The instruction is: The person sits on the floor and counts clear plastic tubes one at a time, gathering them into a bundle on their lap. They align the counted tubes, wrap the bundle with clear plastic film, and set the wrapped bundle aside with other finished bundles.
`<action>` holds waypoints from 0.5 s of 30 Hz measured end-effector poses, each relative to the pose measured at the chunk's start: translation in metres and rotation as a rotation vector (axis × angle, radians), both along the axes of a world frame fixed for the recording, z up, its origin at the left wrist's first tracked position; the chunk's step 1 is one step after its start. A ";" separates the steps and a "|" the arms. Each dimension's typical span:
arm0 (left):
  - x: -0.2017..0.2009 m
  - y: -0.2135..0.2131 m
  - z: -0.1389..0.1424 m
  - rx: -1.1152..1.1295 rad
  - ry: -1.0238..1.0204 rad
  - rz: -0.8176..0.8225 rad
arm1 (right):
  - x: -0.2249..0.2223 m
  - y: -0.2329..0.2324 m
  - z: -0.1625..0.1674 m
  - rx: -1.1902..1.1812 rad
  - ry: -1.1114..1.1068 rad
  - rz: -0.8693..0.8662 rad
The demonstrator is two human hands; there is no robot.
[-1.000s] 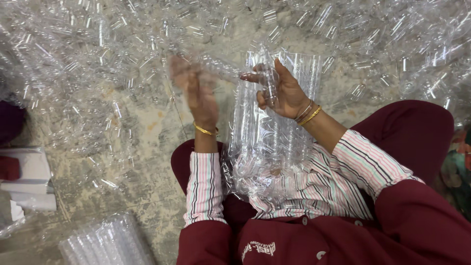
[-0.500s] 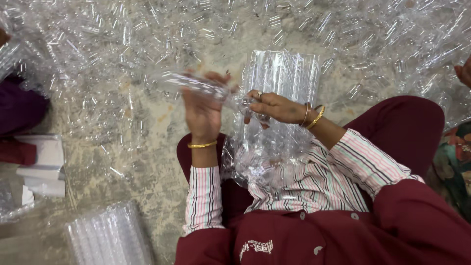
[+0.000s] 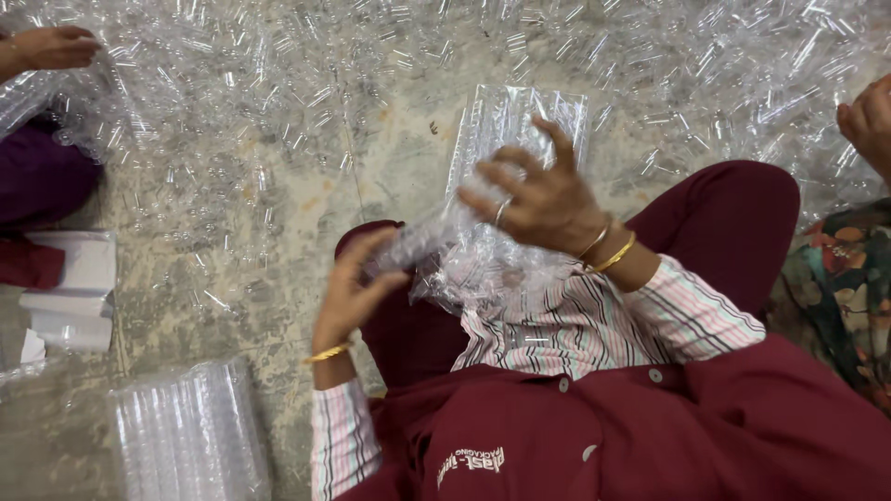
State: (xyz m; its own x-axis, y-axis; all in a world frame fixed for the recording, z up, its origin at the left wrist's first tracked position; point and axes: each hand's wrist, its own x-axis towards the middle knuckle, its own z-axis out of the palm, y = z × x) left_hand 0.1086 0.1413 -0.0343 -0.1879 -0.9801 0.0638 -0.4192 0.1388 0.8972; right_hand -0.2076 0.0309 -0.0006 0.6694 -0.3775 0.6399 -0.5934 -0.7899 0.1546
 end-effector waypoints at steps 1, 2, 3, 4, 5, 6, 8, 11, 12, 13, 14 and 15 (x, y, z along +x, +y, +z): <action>-0.005 0.008 -0.008 0.100 0.082 0.012 | 0.006 0.009 0.001 -0.111 0.019 0.012; -0.013 0.014 -0.019 0.202 0.166 0.021 | 0.013 0.020 -0.003 -0.144 -0.026 0.063; -0.019 0.020 -0.028 0.301 0.249 0.027 | 0.018 0.031 -0.009 -0.179 -0.070 0.113; -0.024 0.025 -0.037 0.282 0.362 0.073 | 0.020 0.044 -0.018 -0.215 -0.114 0.161; -0.027 0.031 -0.045 0.265 0.475 0.118 | 0.019 0.057 -0.029 -0.134 -0.177 0.231; -0.029 0.035 -0.051 0.251 0.590 0.161 | 0.011 0.067 -0.037 -0.051 -0.238 0.300; -0.026 0.040 -0.061 0.230 0.621 0.223 | -0.024 0.086 -0.054 0.121 -0.310 0.309; -0.025 0.036 -0.069 0.142 0.653 0.237 | -0.200 0.020 -0.038 -0.164 0.406 -0.502; -0.026 0.034 -0.070 0.109 0.649 0.221 | -0.252 -0.009 -0.025 -0.388 0.922 -0.646; -0.029 0.030 -0.069 0.106 0.667 0.240 | -0.288 -0.023 -0.023 -0.517 1.322 -0.599; -0.033 0.025 -0.067 0.105 0.685 0.254 | -0.308 -0.034 -0.033 -0.573 1.511 -0.546; -0.039 0.020 -0.066 0.103 0.704 0.270 | -0.323 -0.035 -0.043 -0.615 1.619 -0.503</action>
